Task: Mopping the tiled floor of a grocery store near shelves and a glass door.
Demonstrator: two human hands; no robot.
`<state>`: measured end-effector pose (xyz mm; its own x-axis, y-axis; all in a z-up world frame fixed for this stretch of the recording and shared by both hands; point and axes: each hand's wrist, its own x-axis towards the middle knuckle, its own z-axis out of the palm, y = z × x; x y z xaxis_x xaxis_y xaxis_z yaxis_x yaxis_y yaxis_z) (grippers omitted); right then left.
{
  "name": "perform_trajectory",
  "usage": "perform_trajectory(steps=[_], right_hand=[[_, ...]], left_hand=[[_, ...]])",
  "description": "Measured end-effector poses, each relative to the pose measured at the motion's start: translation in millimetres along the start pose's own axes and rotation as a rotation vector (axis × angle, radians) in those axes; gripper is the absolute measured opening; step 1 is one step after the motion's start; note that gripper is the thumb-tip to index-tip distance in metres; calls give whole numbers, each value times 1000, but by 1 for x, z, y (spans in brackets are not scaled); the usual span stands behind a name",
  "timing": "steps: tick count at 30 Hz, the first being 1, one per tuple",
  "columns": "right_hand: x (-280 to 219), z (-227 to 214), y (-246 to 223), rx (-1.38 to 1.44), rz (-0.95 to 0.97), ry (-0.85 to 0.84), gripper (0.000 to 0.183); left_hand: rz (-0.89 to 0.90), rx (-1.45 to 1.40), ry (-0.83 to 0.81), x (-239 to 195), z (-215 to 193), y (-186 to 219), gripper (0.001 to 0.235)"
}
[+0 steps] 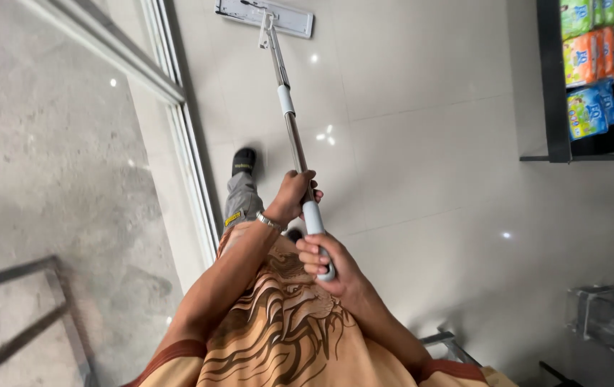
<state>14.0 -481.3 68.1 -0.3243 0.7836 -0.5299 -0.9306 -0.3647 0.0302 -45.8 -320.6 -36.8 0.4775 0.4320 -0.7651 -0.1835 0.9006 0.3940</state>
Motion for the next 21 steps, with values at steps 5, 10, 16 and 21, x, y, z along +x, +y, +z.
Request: perform_trajectory(steps=[5,10,16,21], right_hand=[[-56,-12,30,-68,55,95,32],[-49,-19,33,-86,136,190,18],[-8,-17,1,-109,100,187,22],[78,-27,-42,-215,88,212,31]], left_hand=[[-10,-24,146,-38,-4,-64,34],[34,223,211,-45,-4,-56,69],[35,291,188,-5,1,-24,74],[75,319,203,73,-10,34,76]])
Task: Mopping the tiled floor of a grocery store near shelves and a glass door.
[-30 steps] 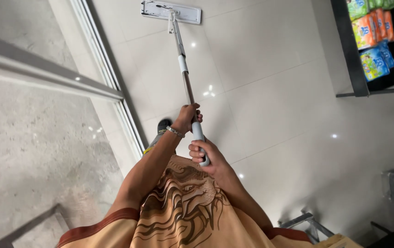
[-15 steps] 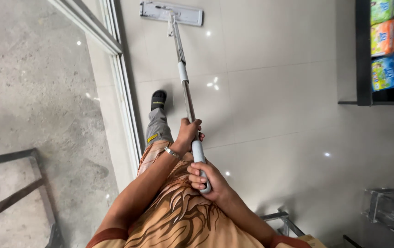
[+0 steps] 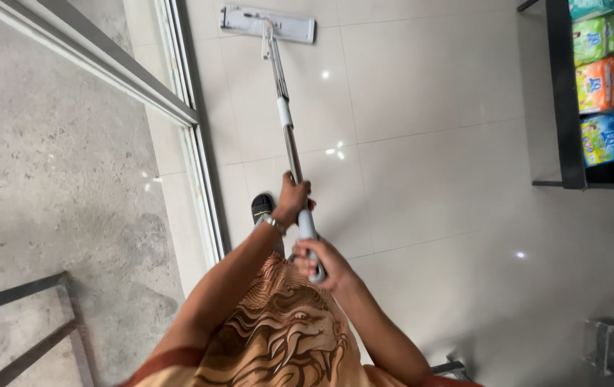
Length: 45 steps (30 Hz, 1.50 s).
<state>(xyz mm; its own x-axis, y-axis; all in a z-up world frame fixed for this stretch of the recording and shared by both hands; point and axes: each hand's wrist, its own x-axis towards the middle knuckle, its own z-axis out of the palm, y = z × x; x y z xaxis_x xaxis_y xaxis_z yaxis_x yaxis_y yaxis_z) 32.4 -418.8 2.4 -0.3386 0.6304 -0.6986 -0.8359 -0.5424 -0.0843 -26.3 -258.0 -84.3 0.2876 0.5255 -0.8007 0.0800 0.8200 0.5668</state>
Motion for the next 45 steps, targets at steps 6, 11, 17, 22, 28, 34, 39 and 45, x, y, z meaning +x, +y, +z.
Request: perform_trajectory(steps=[6,11,17,22,28,34,39,45], right_hand=[[73,21,-49,66,-126,-39,33],[25,27,-16,-67,-95,-50,28],[-62,-10,12,117,36,-200,28],[-133,-4,50,64,71,-254,34],[-148,8,88,-5,229,-42,22],[-114,11,73,-42,229,-10,21],[-62,14,48,-12,238,-134,19],[45,54,15,-61,170,-49,21]], left_hand=[[227,21,-96,108,-17,27,70],[168,-56,-58,36,-17,9,57],[122,-212,-84,-61,11,-32,57],[89,-303,-53,-138,19,-71,60],[92,-254,6,-183,-4,-91,62],[106,-119,-2,-156,-11,-66,59],[104,-50,-13,-111,-29,-28,58],[106,-34,5,-34,-74,44,61]])
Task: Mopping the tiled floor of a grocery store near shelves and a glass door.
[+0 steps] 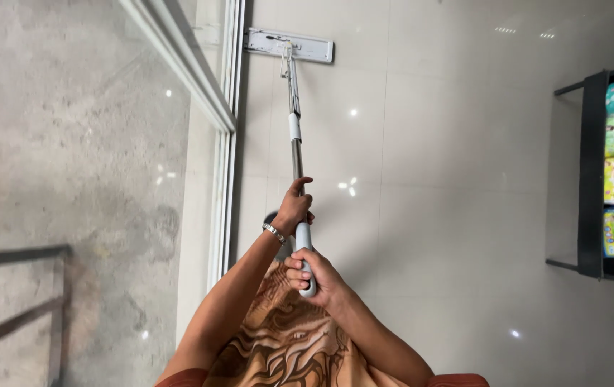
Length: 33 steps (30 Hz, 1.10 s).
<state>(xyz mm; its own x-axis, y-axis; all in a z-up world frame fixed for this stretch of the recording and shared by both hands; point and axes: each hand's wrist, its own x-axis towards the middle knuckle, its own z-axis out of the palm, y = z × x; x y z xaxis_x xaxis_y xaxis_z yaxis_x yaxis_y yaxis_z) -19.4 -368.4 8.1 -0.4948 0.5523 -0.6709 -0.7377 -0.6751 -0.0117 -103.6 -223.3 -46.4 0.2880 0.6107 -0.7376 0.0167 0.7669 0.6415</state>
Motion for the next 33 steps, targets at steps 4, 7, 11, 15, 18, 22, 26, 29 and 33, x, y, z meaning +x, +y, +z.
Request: perform_trajectory(steps=[4,7,11,15,18,22,26,29,33], right_hand=[[67,16,-53,-28,-57,26,23],[87,39,-85,2,-33,-13,22],[98,78,-121,30,-37,17,21],[126,88,-159,42,-17,-18,18],[157,90,-192,32,-15,-32,19],[200,96,-242,12,29,27,20],[210,167,-322,-23,-6,79,15],[230,184,-369,-27,-5,46,14],[261,210,-427,18,-13,-140,18]], left_hand=[[83,29,-13,81,-20,37,59],[36,-1,-24,107,-26,74,61],[35,54,-33,131,-28,117,59],[22,58,-27,169,-30,150,60],[22,102,-10,192,-29,187,59],[67,211,17,264,-37,212,57],[47,120,25,311,-26,281,60],[-2,109,40,336,-20,333,61],[135,71,-12,412,-33,364,58]])
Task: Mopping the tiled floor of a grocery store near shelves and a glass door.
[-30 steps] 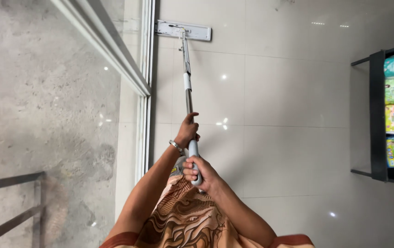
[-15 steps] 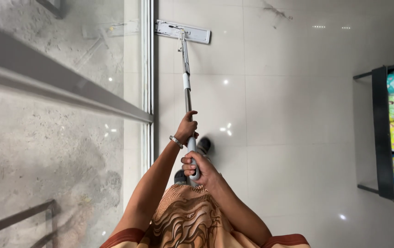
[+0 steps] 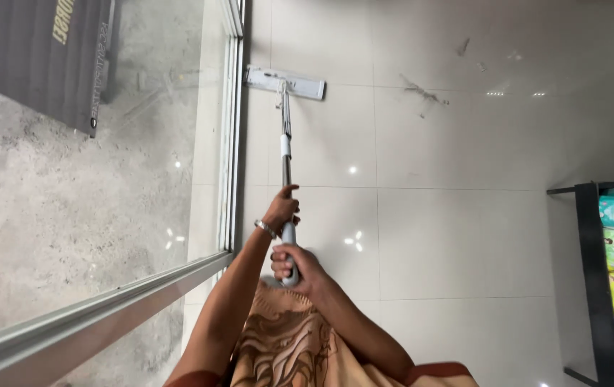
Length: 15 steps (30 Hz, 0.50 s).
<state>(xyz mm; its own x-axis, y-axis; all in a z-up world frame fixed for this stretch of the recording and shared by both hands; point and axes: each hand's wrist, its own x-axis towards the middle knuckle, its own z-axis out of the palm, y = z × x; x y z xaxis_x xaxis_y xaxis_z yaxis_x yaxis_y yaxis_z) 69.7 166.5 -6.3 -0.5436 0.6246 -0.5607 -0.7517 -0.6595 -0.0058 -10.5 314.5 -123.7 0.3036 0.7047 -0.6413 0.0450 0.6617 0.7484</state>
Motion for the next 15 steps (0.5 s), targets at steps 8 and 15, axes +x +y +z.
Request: perform_trajectory(steps=[8,15], right_hand=[[102,15,-91,25,22,100,22],[190,42,-172,222,-8,-101,28]], left_hand=[[-113,164,64,78,-12,109,60],[-147,457,85,177,-29,196,55]])
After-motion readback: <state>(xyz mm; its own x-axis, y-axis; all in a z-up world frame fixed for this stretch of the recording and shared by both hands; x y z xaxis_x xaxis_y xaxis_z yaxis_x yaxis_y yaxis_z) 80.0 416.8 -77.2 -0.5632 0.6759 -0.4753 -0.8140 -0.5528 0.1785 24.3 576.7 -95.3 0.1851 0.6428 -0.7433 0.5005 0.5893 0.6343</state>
